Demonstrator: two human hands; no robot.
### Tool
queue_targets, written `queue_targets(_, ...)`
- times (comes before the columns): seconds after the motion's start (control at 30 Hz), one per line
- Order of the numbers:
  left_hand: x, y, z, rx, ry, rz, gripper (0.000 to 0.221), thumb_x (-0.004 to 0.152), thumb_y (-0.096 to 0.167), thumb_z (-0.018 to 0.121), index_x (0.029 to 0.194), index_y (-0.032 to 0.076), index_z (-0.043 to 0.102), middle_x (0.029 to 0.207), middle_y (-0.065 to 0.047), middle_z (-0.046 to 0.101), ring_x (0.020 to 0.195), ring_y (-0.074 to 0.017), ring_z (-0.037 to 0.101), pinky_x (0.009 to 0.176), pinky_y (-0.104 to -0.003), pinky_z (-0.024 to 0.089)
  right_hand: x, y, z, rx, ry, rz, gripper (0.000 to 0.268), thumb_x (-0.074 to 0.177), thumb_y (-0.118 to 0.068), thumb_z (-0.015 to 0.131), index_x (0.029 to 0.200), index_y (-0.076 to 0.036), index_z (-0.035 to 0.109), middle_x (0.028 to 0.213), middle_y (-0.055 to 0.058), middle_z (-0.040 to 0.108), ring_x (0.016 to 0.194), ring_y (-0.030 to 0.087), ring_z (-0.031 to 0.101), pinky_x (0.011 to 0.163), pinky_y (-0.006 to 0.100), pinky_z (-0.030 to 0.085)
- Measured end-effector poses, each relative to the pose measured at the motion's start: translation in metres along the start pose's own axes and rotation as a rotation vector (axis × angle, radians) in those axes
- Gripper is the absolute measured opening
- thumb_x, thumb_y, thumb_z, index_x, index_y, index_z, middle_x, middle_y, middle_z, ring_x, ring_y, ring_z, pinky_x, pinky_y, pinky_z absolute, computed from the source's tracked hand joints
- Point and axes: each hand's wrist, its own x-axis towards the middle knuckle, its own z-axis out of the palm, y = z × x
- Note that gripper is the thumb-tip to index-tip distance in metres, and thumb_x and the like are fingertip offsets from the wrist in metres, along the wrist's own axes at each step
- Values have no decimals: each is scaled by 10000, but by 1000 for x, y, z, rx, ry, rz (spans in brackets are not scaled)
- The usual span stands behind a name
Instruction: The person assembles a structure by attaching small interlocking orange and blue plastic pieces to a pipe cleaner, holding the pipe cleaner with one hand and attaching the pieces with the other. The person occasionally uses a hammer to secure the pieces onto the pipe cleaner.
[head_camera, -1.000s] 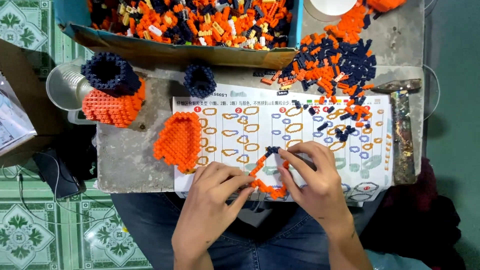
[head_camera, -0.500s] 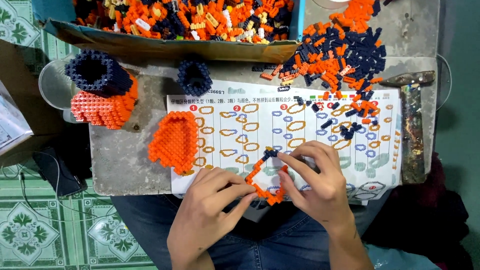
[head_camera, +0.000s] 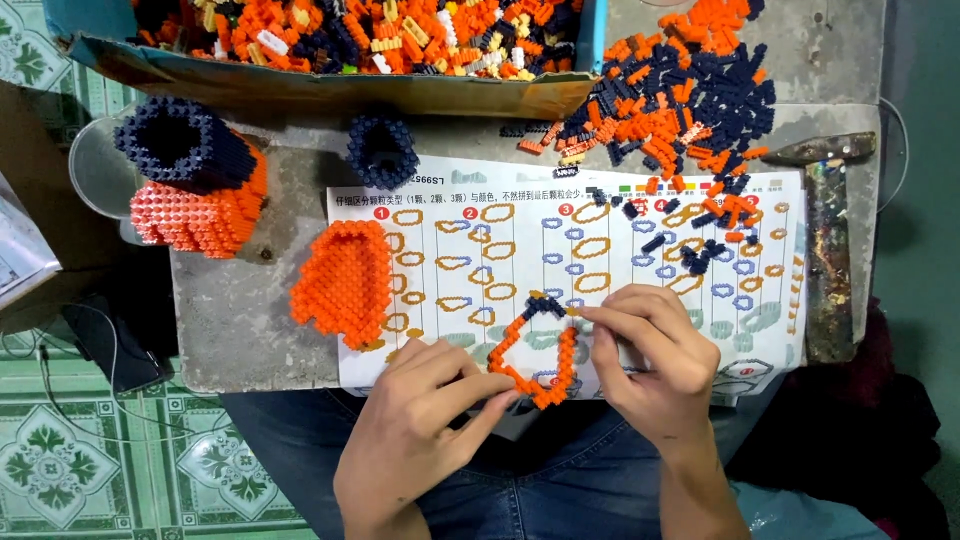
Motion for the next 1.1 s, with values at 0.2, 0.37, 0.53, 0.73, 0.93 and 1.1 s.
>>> queue_targets(0.2, 1, 2, 4, 28, 19, 6, 109, 851, 120, 917, 956, 103, 895, 761, 21, 651, 682, -132, 566, 695, -292, 443, 7, -6, -7, 64, -35, 88, 263, 825, 121, 768, 1071, 49, 826, 1000, 139, 788, 872, 202, 682, 678, 268, 505)
queue_targets(0.37, 5, 7, 14, 47, 63, 0, 143, 839, 112, 917, 974, 86, 877, 858, -1, 697, 808, -162, 610, 761, -322, 486, 16, -25, -15, 48, -8, 145, 246, 849, 135, 781, 1076, 52, 828, 992, 130, 798, 772, 165, 645, 657, 257, 478)
queue_targets(0.53, 14, 11, 27, 126, 128, 31, 229, 830, 90, 902, 1052, 65, 855, 1154, -28, 766, 1103, -241, 659, 976, -406, 518, 13, -1, -46, -63, 64, 64, 231, 890, 157, 739, 1084, 63, 822, 936, 172, 798, 689, 188, 640, 581, 249, 490)
queue_targets(0.73, 10, 7, 36, 173, 8, 35, 278, 910, 173, 846, 1160, 52, 854, 1298, -88, 761, 1196, -244, 633, 1025, -408, 451, 16, 19, -59, -412, 177, 186, 293, 989, 189, 812, 1265, 110, 871, 1083, 190, 736, 879, 255, 659, 807, 361, 533)
queue_targets(0.93, 7, 16, 31, 183, -27, 23, 306, 931, 191, 840, 1193, 36, 809, 1380, -131, 724, 1283, -321, 617, 1098, -455, 455, 19, 19, -52, -434, 94, 167, 266, 996, 112, 858, 1257, 65, 881, 1110, 181, 706, 909, 287, 644, 822, 406, 540)
queue_targets(1.1, 4, 26, 39, 168, -28, 97, 337, 957, 145, 824, 1249, -15, 776, 1425, -192, 668, 1283, -363, 586, 1091, -506, 439, 12, 27, -45, -481, 86, 176, 348, 962, 80, 976, 1300, 91, 895, 1147, 193, 684, 968, 294, 661, 869, 419, 560)
